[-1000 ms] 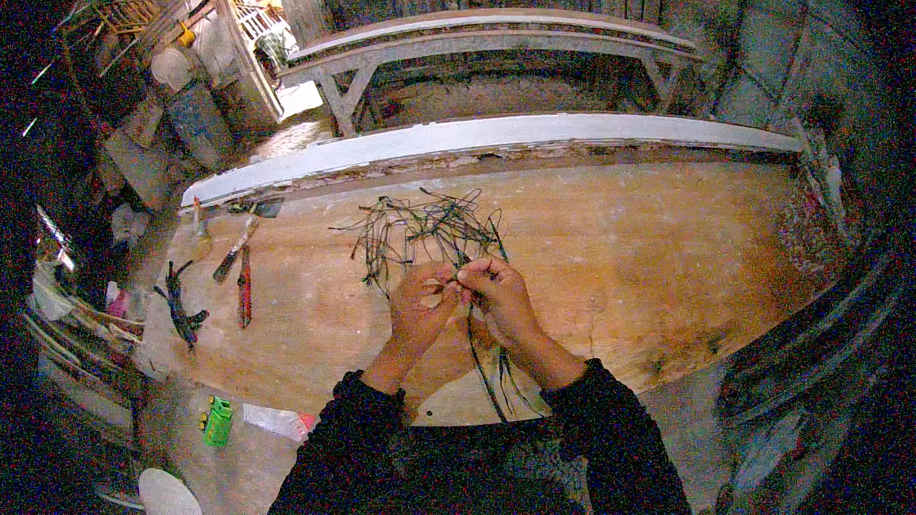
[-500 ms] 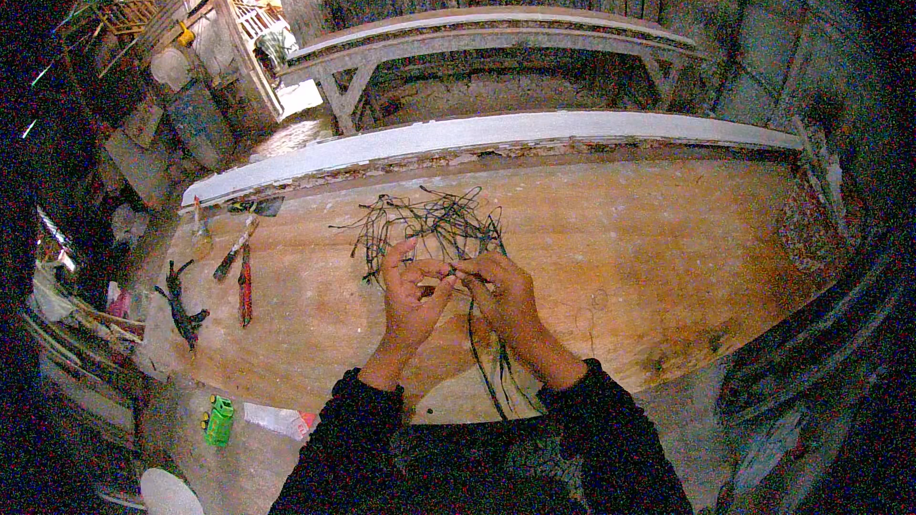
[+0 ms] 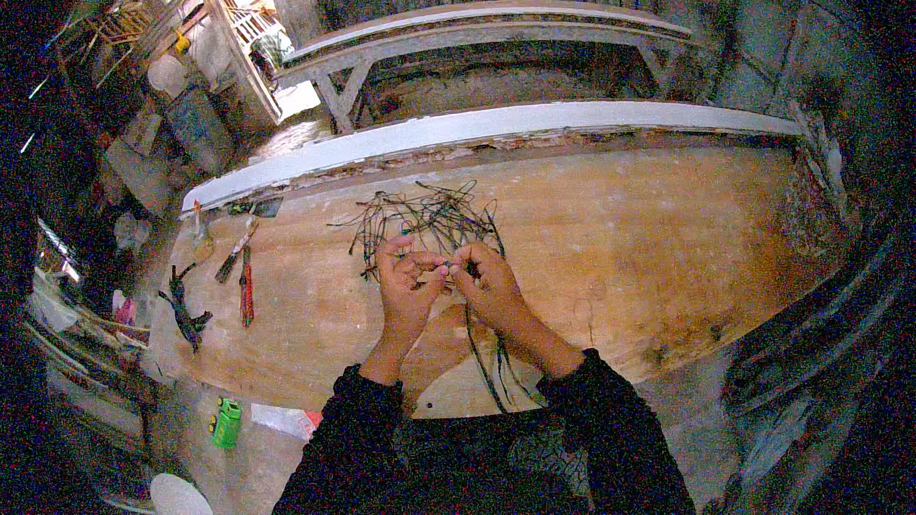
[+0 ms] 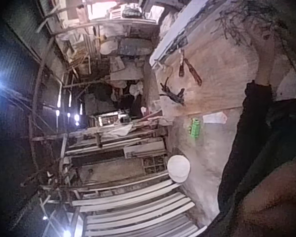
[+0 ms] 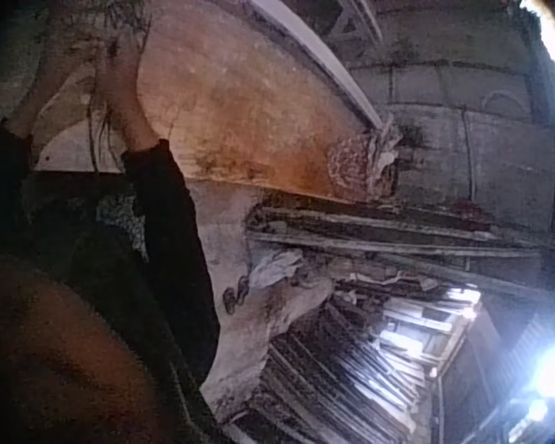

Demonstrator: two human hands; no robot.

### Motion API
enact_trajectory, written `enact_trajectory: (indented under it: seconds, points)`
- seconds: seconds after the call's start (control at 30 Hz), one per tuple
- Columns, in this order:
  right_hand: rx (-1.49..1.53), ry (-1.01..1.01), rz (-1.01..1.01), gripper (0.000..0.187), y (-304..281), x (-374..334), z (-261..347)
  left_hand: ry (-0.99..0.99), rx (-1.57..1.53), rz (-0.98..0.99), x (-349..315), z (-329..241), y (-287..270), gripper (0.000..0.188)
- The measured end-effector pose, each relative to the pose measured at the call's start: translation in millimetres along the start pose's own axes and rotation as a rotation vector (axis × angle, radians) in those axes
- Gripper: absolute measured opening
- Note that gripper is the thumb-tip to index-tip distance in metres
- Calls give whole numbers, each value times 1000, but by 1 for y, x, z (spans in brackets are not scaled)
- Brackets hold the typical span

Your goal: The person separates a tangled bundle of black wires on a wooden workbench. They pull individual wires apart by hand, untangling them and laying them out on the table surface.

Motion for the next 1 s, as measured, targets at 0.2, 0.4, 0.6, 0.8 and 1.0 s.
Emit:
enact_trajectory:
  seconds: [0.2, 0.4, 0.6, 0.8, 1.0]
  points:
    - [565, 538, 149, 6, 19, -9, -22, -194, -64, 55, 0, 19, 1, 12]
    - [712, 673, 189, 7, 23, -14, -28, 52, 87, 67, 5, 13, -2, 8]
    - [753, 710, 165, 9, 19, -14, -31, 17, 57, 87, 2, 10, 1, 10]
    - [581, 586, 177, 10, 10, -8, -29, -247, -65, 161, -3, 28, 7, 14]
    - [485, 532, 140, 11, 6, -5, -21, -362, -103, 287, -8, 29, 16, 16]
Point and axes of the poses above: each hand's wrist, its own x-axis towards the middle knuckle, its own y-axis out of the palm, z = x × y, the point moved 10 cm from there along x, towards the middle knuckle, and after that the axes turned 15 degrees about -z, right-handed, at the moved point
